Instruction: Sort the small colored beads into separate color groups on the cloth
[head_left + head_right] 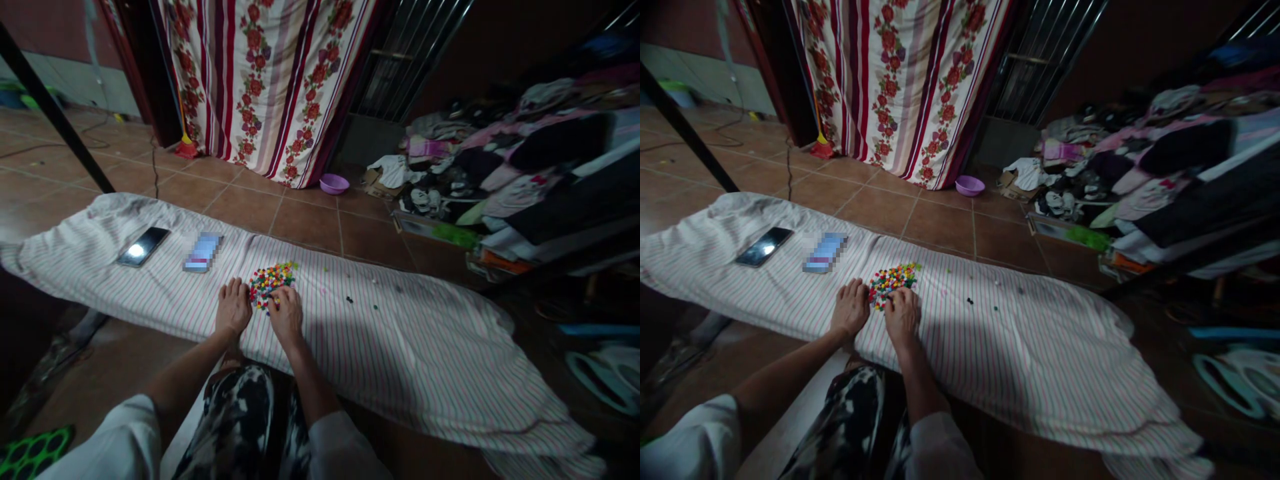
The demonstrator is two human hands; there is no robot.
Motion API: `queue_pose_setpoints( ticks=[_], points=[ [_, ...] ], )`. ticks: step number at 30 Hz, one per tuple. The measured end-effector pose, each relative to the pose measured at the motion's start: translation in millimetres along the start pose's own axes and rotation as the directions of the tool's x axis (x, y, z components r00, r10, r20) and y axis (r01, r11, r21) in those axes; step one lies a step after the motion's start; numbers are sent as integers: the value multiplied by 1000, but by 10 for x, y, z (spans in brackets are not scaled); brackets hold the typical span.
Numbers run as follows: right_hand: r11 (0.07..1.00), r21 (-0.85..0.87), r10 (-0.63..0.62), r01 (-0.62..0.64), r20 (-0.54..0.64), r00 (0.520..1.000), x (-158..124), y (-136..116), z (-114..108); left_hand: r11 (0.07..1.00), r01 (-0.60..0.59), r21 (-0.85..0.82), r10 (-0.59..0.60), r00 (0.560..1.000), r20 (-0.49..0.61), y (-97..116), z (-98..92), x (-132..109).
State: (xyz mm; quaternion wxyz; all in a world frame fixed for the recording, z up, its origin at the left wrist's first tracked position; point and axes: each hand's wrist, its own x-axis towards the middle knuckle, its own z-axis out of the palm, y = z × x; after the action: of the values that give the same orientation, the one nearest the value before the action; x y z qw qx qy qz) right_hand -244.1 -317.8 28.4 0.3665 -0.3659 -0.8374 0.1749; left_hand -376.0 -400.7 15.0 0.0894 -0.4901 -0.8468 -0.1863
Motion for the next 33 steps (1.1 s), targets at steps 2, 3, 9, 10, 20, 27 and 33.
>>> queue_pose_setpoints(
  ticks=[2, 3, 9, 10, 20, 27, 33],
  points=[
    [998, 7, 57, -57, -92, 994, -27, 88, -26, 1000, 1, -15, -1, 1000, -10, 2, -5, -1],
    [997, 15, 81, -79, -128, 988, -40, 143, -32, 1000, -1, -21, 1, 1000, -14, 2, -7, -1],
    [985, 96, 152, -142, -105, 983, -120, 443, 19, 1000, -8, -23, 8, 1000, -3, 3, -17, -4],
    [984, 104, 156, -146, -93, 983, -127, 457, 35, 1000, -6, -16, 6, 1000, 1, 8, -22, -3],
    [965, 239, 96, -108, 62, 993, -8, 237, 175, 999, -13, 33, 12, 1000, 19, 20, -39, -2],
    [931, 362, -12, -47, 159, 987, 14, 231, 58, 999, -15, 29, 14, 999, 36, 27, -57, -6],
    [947, 295, 152, -131, -49, 987, 41, 390, 108, 999, -10, 46, 7, 999, 51, 35, -70, 1]
  ],
)
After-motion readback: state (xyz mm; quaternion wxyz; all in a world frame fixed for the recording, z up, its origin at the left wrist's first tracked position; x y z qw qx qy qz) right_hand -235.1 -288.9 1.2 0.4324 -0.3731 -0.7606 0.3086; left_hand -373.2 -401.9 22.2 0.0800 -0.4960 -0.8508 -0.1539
